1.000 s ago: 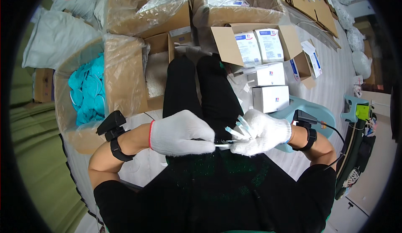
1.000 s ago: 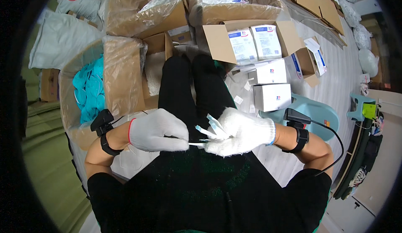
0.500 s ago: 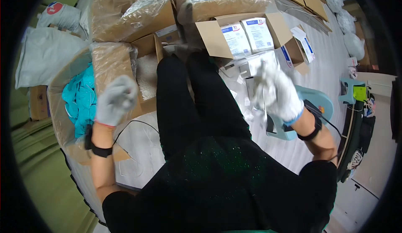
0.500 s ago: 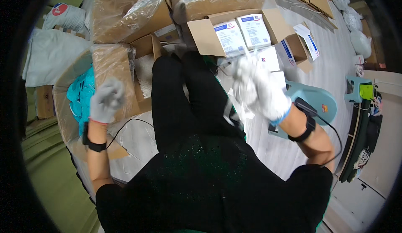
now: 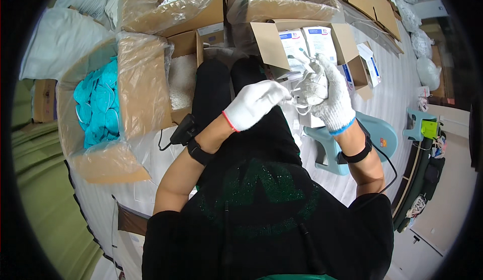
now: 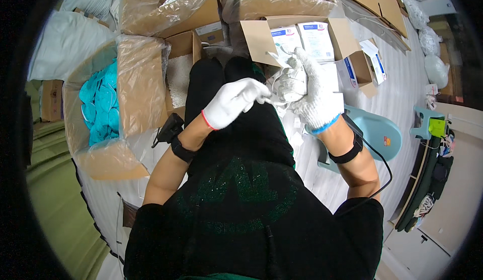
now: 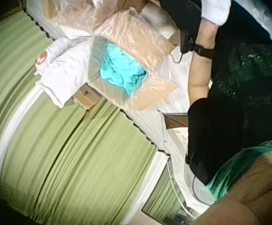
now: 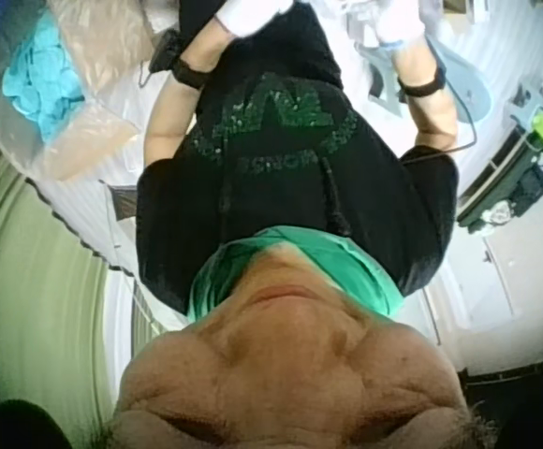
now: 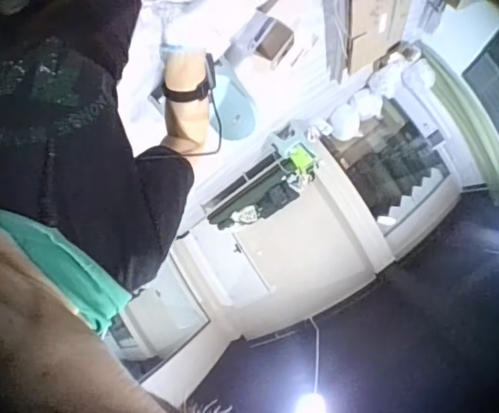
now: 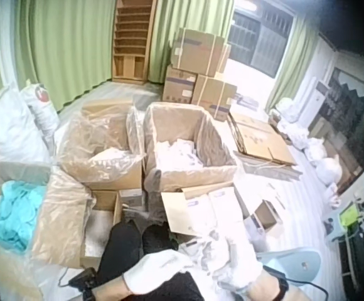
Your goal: Unpacking hygiene masks from individual wrappers and organizing them into a container.
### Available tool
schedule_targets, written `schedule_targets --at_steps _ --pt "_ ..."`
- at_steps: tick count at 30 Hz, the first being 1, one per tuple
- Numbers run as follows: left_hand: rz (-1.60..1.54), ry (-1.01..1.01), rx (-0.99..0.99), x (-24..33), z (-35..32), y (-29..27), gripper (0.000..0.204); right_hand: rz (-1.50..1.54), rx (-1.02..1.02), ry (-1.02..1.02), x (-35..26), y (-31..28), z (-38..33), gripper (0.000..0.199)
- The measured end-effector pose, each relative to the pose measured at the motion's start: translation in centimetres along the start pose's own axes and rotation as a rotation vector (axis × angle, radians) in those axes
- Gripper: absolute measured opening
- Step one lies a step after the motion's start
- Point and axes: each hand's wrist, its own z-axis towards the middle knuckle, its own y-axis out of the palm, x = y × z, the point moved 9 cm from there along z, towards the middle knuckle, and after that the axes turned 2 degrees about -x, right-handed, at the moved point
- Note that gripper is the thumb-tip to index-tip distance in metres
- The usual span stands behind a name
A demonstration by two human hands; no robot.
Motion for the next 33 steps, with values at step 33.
schedule_targets --at_steps 33 --pt "0.941 0.241 -0.15 3.7 -11.8 -9.7 0.019 -0.976 -0.419 0.307 3.5 -4.0 -2.1 0.005"
